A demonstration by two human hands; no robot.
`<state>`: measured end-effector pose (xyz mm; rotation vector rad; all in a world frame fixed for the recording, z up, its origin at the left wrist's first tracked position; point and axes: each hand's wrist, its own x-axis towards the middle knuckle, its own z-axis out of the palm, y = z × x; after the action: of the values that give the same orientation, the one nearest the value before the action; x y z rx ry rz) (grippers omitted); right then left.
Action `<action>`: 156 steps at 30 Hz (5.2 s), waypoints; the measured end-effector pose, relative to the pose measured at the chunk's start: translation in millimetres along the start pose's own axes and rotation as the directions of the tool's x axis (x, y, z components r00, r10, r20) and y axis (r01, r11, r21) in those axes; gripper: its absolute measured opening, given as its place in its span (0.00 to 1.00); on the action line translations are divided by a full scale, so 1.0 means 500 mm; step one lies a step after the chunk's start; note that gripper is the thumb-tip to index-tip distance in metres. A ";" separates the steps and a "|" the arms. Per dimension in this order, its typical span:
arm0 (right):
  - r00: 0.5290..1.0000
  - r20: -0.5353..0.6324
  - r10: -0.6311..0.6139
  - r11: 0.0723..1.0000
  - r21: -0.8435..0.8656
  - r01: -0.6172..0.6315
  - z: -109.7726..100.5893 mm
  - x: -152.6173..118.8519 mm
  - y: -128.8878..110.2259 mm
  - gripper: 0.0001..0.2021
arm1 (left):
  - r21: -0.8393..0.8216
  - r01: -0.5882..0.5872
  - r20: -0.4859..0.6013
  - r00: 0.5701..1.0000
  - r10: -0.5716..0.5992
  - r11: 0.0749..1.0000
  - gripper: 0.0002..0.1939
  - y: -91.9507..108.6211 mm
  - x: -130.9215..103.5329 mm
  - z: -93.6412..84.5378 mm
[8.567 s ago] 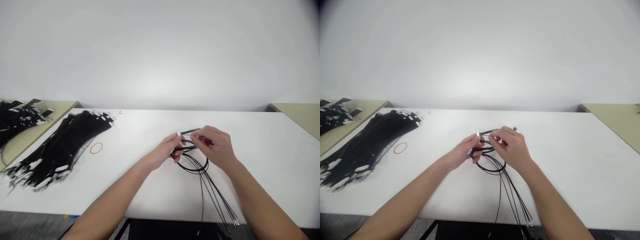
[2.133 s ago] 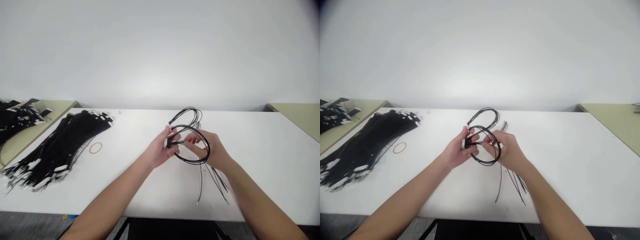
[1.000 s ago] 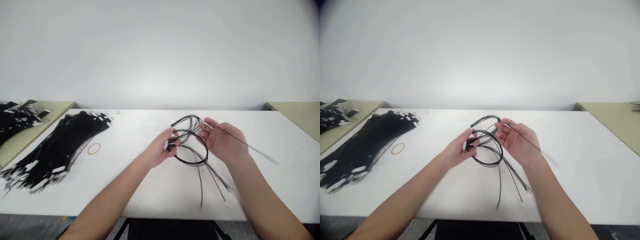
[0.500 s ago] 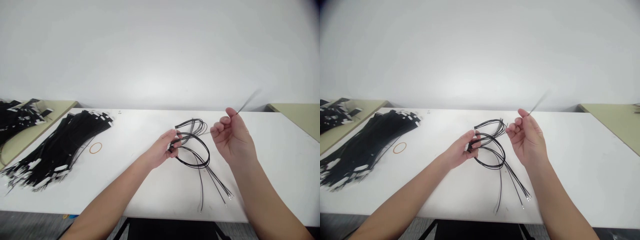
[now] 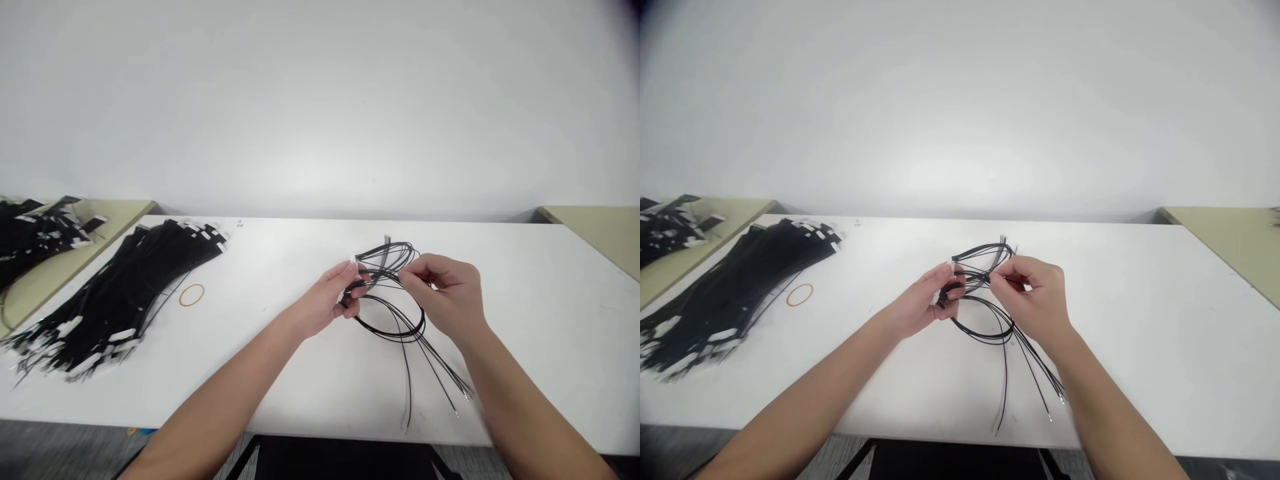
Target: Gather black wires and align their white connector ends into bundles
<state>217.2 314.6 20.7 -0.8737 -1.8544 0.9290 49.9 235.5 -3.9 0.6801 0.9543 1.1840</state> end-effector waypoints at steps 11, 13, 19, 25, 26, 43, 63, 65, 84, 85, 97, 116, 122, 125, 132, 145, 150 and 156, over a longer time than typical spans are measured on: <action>1.000 0.007 0.008 1.000 -0.020 -0.008 -0.005 0.001 -0.004 0.05 | -0.031 -0.009 -0.007 1.000 0.009 0.999 0.19 -0.004 0.002 0.000; 1.000 0.011 0.019 1.000 -0.024 -0.019 -0.005 0.001 -0.004 0.06 | -0.030 -0.011 0.008 1.000 0.011 0.999 0.19 -0.003 0.002 -0.001; 1.000 0.013 0.028 0.999 -0.034 -0.027 -0.005 -0.001 -0.010 0.06 | -0.020 -0.016 0.018 1.000 0.016 1.000 0.18 -0.002 0.000 -0.001; 0.999 0.044 0.025 0.999 -0.049 -0.023 -0.010 0.002 -0.010 0.06 | 0.040 -0.014 0.009 1.000 0.014 0.999 0.20 -0.003 0.001 -0.002; 0.999 0.049 0.023 0.999 -0.046 -0.021 -0.012 0.003 -0.008 0.06 | 0.072 -0.015 0.005 1.000 0.015 0.997 0.20 -0.002 0.001 -0.002; 0.866 0.205 -0.455 0.862 -0.141 0.487 -0.007 0.013 0.019 0.04 | 0.234 0.045 0.066 0.996 -0.062 0.971 0.20 0.008 -0.010 0.011; 0.918 -0.396 -0.017 0.907 0.380 0.181 -0.003 0.021 0.024 0.05 | -0.108 0.019 0.159 0.987 -0.001 0.994 0.17 0.006 -0.004 -0.003; 0.912 -0.368 0.181 0.821 0.567 0.065 -0.008 0.030 0.035 0.03 | -0.209 0.007 0.186 0.982 0.032 0.978 0.17 0.008 -0.006 -0.007; 0.797 0.596 -0.095 0.984 0.176 -0.013 0.017 -0.002 0.004 0.05 | -0.262 -0.047 0.253 0.961 0.115 0.964 0.19 -0.001 -0.012 -0.010; 0.792 0.601 -0.109 0.983 0.183 -0.004 0.017 -0.004 0.003 0.05 | -0.264 -0.042 0.258 0.959 0.113 0.964 0.19 -0.002 -0.013 -0.011; 0.825 0.457 -0.332 0.942 0.205 0.265 0.033 -0.016 0.000 0.04 | -0.320 -0.035 0.377 0.912 0.161 0.947 0.18 -0.009 -0.013 -0.017; 0.801 0.494 -0.340 0.940 0.183 0.286 0.034 -0.031 -0.018 0.06 | -0.259 -0.054 0.327 0.935 0.140 0.964 0.22 -0.020 -0.012 -0.021; 0.836 0.452 -0.310 0.946 0.233 0.225 0.037 -0.030 -0.020 0.04 | -0.238 -0.054 0.300 0.946 0.126 0.970 0.23 -0.020 -0.013 -0.019; 0.836 0.422 -0.351 0.930 0.261 0.259 0.038 -0.030 -0.020 0.04 | -0.238 -0.059 0.288 0.949 0.129 0.969 0.23 -0.020 -0.013 -0.021; 0.795 0.380 -0.472 0.881 0.179 0.438 0.035 -0.033 -0.014 0.03 | -0.221 -0.046 0.327 0.938 0.118 0.974 0.23 -0.024 -0.011 -0.031; 0.882 0.354 -0.312 0.947 0.042 0.318 0.047 -0.041 -0.011 0.03 | -0.261 -0.127 0.398 0.889 0.227 0.957 0.19 -0.015 -0.009 -0.021; 0.857 0.415 -0.306 0.952 0.111 0.287 0.048 -0.032 -0.001 0.05 | -0.251 -0.134 0.385 0.895 0.226 0.959 0.20 -0.015 -0.008 -0.019; 0.824 0.534 -0.191 0.972 0.217 0.085 0.046 -0.028 0.002 0.04 | -0.174 -0.117 0.325 0.930 0.169 0.978 0.20 -0.023 -0.004 -0.017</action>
<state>202.2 297.3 6.5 -0.3585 -2.2321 1.3364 47.2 230.3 -17.0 0.8102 0.5260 1.2054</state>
